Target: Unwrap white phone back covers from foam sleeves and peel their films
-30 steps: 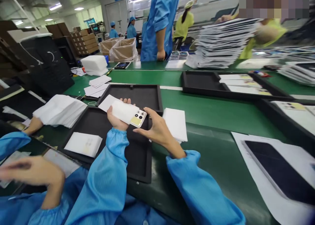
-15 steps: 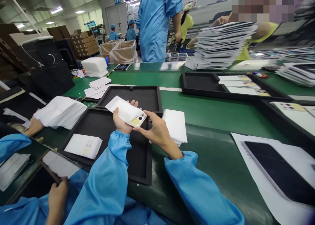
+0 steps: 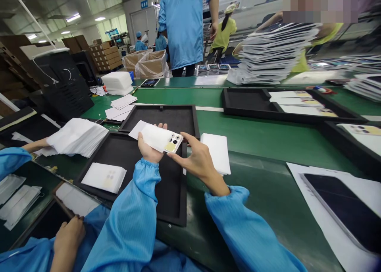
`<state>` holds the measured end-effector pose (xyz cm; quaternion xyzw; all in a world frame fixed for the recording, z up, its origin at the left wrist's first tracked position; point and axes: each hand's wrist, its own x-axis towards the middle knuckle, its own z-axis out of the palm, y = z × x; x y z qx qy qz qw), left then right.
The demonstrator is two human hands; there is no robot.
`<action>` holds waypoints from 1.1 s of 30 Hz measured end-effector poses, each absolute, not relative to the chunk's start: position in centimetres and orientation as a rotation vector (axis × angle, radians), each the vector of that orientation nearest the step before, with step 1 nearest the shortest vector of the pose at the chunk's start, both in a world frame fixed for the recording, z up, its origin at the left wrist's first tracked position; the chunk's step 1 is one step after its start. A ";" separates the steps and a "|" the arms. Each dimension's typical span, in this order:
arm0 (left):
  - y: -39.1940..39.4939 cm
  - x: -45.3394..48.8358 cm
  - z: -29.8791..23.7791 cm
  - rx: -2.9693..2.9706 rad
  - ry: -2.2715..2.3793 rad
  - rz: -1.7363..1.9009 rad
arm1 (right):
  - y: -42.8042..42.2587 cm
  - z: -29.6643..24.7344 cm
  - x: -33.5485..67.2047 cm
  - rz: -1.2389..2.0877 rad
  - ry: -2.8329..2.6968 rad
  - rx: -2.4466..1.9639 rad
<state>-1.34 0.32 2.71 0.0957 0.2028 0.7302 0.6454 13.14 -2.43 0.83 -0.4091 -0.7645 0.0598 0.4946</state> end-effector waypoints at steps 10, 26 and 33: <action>-0.2 -1.0 3.1 0.198 0.449 1.598 | -1.4 0.4 14.0 0.401 -1.794 -0.949; -1.0 0.3 2.3 0.268 0.432 1.391 | -1.8 1.3 14.0 1.256 -1.158 -0.956; -1.2 1.5 3.0 0.145 0.429 1.398 | -3.1 2.3 13.4 1.144 -0.948 -1.063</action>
